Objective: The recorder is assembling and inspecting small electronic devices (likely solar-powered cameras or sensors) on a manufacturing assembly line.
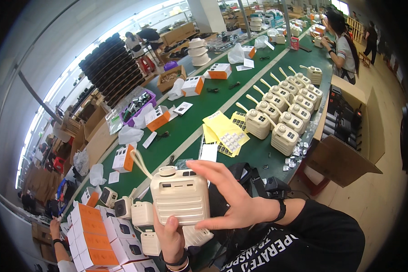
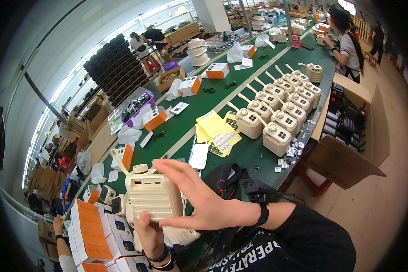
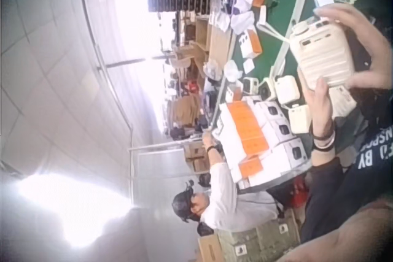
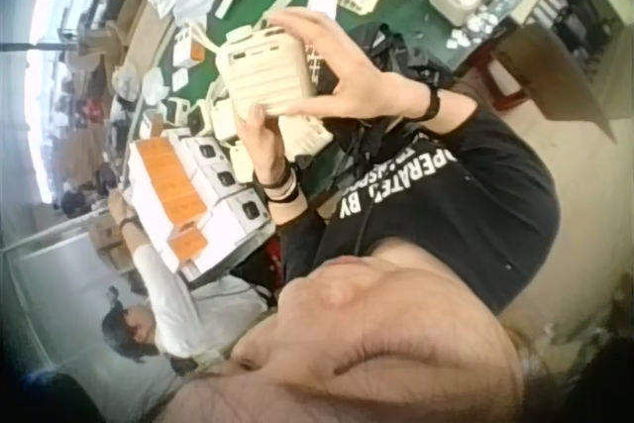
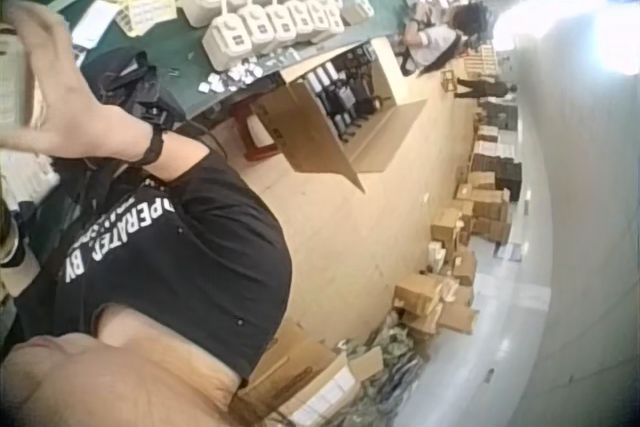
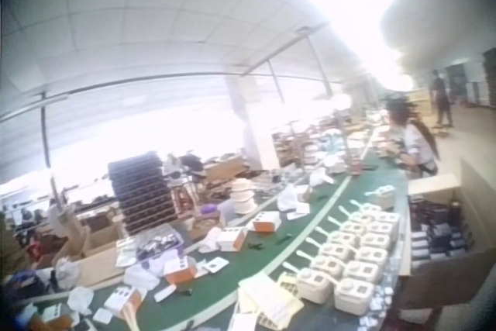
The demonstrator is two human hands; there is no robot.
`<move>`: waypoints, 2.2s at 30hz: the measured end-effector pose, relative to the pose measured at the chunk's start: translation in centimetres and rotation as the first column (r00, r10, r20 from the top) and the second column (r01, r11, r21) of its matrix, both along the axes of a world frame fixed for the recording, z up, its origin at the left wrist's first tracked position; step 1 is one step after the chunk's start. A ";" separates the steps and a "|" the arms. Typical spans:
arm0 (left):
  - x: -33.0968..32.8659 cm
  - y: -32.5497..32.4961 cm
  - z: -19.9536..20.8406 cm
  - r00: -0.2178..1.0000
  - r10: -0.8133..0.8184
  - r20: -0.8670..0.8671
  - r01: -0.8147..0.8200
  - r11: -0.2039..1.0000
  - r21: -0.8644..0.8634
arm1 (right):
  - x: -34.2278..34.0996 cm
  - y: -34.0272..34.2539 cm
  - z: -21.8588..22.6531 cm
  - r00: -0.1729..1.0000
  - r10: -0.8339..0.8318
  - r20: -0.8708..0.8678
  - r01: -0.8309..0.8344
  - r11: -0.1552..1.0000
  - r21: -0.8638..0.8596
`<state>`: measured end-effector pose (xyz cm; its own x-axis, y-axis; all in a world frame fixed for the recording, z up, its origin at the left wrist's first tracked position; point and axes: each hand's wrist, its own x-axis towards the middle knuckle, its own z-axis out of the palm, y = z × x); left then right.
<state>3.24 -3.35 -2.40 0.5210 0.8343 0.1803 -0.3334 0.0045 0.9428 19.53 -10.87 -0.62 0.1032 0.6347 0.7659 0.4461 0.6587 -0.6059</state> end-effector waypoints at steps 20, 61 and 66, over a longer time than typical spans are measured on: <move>0.6 -6.0 1.9 0.515 -0.802 0.302 0.606 0.590 0.534 | 7.7 -3.9 -10.9 0.660 -0.747 0.087 0.731 0.610 -0.306; -10.9 39.0 -11.4 -0.163 0.513 -0.843 -0.181 0.824 0.536 | 11.2 -8.9 -20.8 0.456 -0.887 -0.076 0.865 0.462 -0.194; -10.1 36.5 -8.0 0.554 0.382 -0.740 -0.480 0.873 0.091 | 10.6 -9.0 -20.2 0.494 -0.860 -0.130 0.851 0.509 -0.127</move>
<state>-6.90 33.13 -10.41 0.0110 0.9818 -0.1896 0.4543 0.1640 0.8756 30.17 -19.91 -20.79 0.7259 0.1972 0.6590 0.6749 -0.0191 -0.7377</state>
